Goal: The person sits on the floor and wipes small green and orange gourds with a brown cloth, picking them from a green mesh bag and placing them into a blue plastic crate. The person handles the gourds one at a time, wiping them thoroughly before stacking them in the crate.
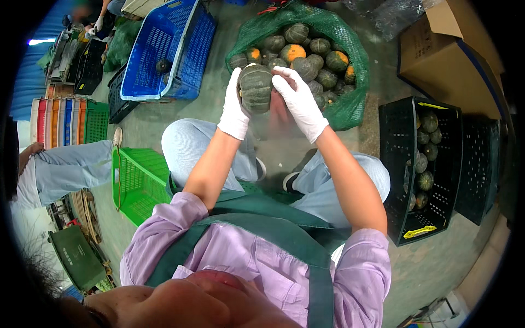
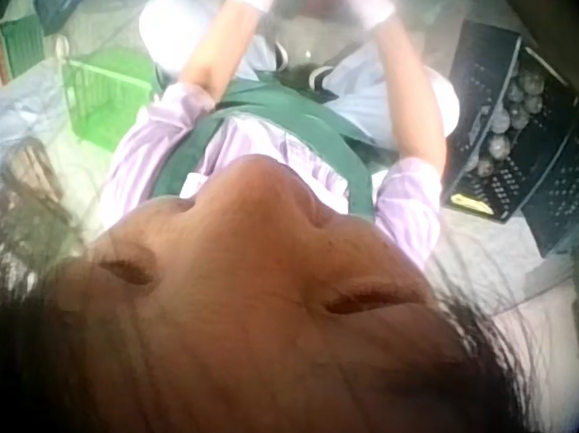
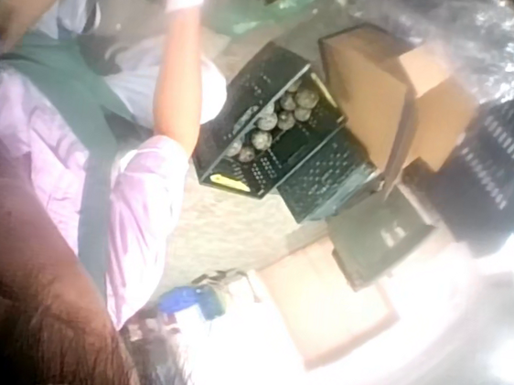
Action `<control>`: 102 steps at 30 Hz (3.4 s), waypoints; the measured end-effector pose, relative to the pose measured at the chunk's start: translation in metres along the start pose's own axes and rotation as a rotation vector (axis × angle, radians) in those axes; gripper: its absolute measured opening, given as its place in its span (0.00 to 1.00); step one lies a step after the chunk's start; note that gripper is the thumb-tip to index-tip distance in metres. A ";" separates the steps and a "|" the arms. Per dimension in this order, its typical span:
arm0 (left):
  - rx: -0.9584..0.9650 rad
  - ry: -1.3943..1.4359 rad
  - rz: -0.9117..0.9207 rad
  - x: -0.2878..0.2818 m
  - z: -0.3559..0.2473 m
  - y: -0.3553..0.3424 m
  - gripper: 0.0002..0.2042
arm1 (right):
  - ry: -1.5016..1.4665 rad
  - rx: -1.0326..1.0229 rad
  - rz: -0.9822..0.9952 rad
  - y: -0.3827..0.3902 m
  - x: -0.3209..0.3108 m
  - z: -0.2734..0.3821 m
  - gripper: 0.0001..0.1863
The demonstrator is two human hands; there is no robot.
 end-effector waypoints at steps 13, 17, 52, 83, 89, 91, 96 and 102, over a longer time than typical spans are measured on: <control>0.132 -0.165 -0.099 -0.013 0.004 -0.006 0.19 | 0.385 -0.059 0.031 0.000 -0.011 0.005 0.27; 0.132 -0.202 -0.077 0.002 0.006 0.000 0.18 | 0.108 0.051 0.041 -0.007 -0.023 0.000 0.27; -0.161 -0.103 0.293 0.043 0.036 0.042 0.26 | 0.075 -0.035 -0.068 -0.044 -0.081 -0.035 0.15; -0.115 -0.010 -0.007 0.013 -0.033 -0.015 0.28 | 0.079 0.223 -0.280 -0.014 -0.078 0.012 0.15; -0.289 0.193 0.085 0.026 -0.086 -0.019 0.26 | 0.185 0.172 -0.221 -0.030 -0.071 -0.003 0.15; -0.105 0.001 -0.011 0.033 -0.116 -0.024 0.26 | 0.204 0.150 -0.230 -0.030 -0.082 -0.002 0.16; 0.717 -0.687 -0.355 -0.033 -0.277 -0.076 0.32 | 0.189 0.189 -0.411 -0.021 -0.095 0.012 0.21; 0.949 -0.836 -0.950 -0.184 -0.421 -0.089 0.38 | 0.079 0.162 -0.463 -0.030 -0.109 0.015 0.23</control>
Point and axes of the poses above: each hand's wrist, its own y-axis away from the middle knuckle, its own x-axis out of the palm, z = x × y, the point moved 3 cm from there along -y, towards the middle knuckle, and after that the axes turned 14 degrees about y, right-handed, at the moved point
